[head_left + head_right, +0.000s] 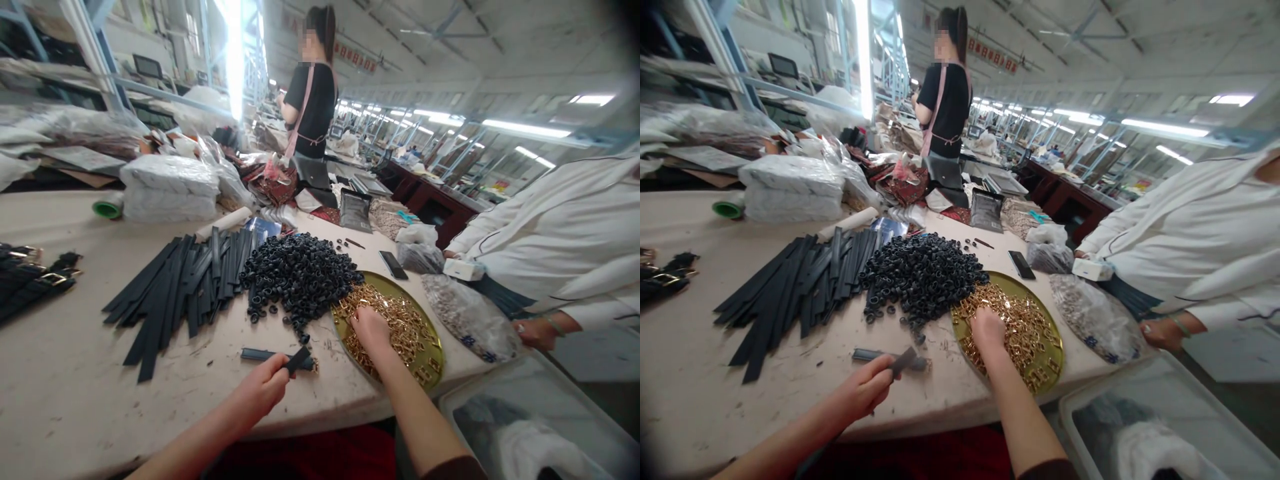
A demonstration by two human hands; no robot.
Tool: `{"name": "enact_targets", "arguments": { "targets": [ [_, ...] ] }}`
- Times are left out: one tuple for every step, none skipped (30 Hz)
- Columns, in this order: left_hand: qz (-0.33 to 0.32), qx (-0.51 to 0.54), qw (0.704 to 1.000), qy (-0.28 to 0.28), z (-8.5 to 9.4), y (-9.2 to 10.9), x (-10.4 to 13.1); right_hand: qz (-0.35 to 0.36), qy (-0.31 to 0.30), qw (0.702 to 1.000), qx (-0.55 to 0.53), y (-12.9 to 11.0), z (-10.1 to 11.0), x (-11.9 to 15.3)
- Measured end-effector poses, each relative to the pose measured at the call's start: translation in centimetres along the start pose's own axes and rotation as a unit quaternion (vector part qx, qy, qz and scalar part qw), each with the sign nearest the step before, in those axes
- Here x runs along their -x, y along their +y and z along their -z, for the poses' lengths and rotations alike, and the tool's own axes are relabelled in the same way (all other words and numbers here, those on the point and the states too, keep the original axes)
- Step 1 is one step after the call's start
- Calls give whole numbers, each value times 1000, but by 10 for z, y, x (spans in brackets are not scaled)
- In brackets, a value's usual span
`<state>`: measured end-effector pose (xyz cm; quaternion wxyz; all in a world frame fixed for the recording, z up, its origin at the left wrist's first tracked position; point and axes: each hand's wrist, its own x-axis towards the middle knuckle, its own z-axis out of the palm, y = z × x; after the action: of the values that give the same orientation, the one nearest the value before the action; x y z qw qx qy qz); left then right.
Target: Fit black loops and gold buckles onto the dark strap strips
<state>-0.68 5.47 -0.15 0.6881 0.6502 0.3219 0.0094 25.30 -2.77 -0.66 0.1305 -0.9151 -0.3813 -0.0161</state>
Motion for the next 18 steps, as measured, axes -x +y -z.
{"name": "enact_targets", "arguments": {
  "targets": [
    [12,7,1000,-6,-1,0,1,5,2,1000,10,1,-3,-4],
    [19,10,1000,-14,-1,0,2,10,5,1000,16,1,-5,-5],
    [20,6,1000,-20,-1,1,4,14,8,1000,18,0,-5,-4],
    [14,-6,1000,-22,0,2,6,17,12,1000,17,0,-4,-2],
    [3,-26,999,-19,2,4,8,19,14,1000,13,-2,-2,1],
    [-12,-53,998,-14,3,7,9,21,15,1000,5,-4,2,5],
    [-31,-87,996,-9,3,11,10,22,12,1000,-6,-6,7,11],
    [-51,-122,991,-5,3,16,9,27,7,999,-16,-11,11,17],
    [-71,-156,985,0,2,20,7,33,-3,999,-35,-16,15,24],
    [-87,-188,978,8,0,24,5,39,-20,997,-69,-23,19,32],
    [-102,-215,971,23,-2,27,1,43,-45,991,-119,-30,21,40],
    [-111,-238,964,40,-3,28,-2,40,-77,979,-183,-38,22,49],
    [-115,-257,958,53,-5,28,-5,32,-112,960,-256,-46,22,58],
    [-114,-274,953,63,-6,25,-8,20,-145,933,-328,-53,20,66],
    [-111,-290,948,67,-6,21,-9,6,-172,904,-391,-59,17,74],
    [-106,-302,945,65,-6,17,-10,-8,-193,877,-440,-64,14,81],
    [-102,-310,944,59,-5,12,-9,-26,-211,850,-483,-68,10,86],
    [-99,-312,943,54,-4,7,-8,-49,-228,821,-521,-70,6,91]
  ]
}}
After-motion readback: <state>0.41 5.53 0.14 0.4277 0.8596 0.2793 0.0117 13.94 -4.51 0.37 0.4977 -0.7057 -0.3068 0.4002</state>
